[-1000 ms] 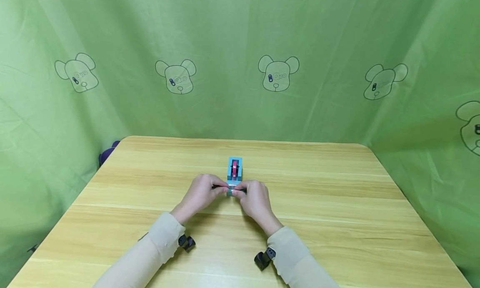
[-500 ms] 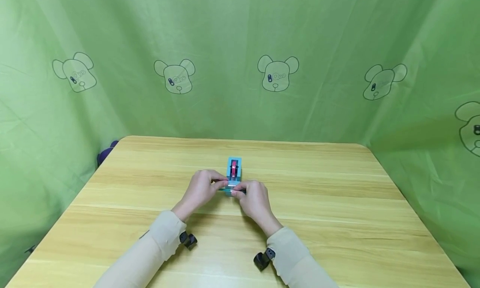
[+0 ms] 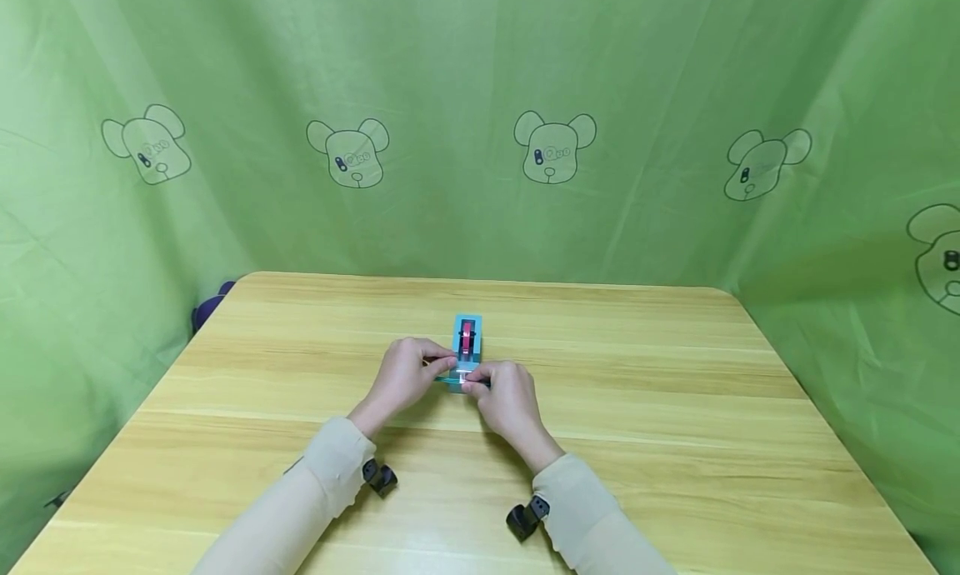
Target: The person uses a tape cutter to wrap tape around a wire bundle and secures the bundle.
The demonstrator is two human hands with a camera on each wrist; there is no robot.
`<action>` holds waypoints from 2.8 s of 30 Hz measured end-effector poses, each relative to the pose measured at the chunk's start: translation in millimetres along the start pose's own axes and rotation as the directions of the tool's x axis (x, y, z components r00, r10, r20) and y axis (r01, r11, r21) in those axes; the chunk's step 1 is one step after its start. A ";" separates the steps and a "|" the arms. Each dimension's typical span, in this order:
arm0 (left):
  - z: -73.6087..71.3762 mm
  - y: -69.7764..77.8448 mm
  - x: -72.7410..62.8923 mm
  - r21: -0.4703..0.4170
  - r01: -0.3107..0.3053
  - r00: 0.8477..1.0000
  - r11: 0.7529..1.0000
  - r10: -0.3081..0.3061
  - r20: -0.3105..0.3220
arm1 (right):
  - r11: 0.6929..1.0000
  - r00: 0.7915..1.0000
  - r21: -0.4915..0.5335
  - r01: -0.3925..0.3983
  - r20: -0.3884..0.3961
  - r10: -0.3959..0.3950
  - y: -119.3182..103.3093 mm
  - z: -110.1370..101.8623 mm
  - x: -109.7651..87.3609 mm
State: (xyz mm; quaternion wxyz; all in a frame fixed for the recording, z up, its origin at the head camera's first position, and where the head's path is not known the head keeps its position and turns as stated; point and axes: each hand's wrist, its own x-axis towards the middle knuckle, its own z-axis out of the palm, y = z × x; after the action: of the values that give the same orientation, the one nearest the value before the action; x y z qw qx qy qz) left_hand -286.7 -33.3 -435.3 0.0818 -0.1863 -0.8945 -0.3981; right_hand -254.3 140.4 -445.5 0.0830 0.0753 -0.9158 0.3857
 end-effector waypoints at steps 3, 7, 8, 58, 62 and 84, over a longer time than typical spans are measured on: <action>2.1 -1.2 0.0 -0.002 0.026 1.000 1.000 -0.026 0.017 | 1.000 1.000 -0.001 0.000 -0.002 0.000 0.5 0.5 -0.1; 4.1 -2.3 -0.6 -0.003 0.045 0.998 0.999 -0.045 0.036 | 1.000 1.000 0.000 0.004 -0.002 -0.004 1.2 1.0 0.0; 4.3 -2.5 -0.6 -0.003 0.045 0.998 0.999 -0.045 0.039 | 1.000 1.000 0.000 0.007 -0.002 -0.007 1.4 1.1 0.1; 6.2 -7.2 2.8 -0.033 0.064 0.996 0.997 -0.061 0.067 | 0.998 0.999 -0.057 0.001 0.048 0.002 0.9 1.9 3.4; 6.1 -7.9 3.0 -0.043 0.062 0.996 0.997 -0.059 0.066 | 0.997 0.997 -0.067 0.028 0.069 -0.023 2.8 3.8 0.9; 2.1 -5.3 -1.9 -0.049 0.103 0.992 0.993 -0.099 0.073 | 0.999 0.986 0.016 -0.030 0.162 0.027 -2.0 -6.5 -7.2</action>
State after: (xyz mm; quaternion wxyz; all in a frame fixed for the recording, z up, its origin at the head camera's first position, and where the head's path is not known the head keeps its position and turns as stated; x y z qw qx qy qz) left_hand -287.0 -35.5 -440.8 0.0252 -0.1566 -0.8942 -0.4186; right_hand -246.2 144.3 -441.2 0.0024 0.0942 -0.9168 0.3880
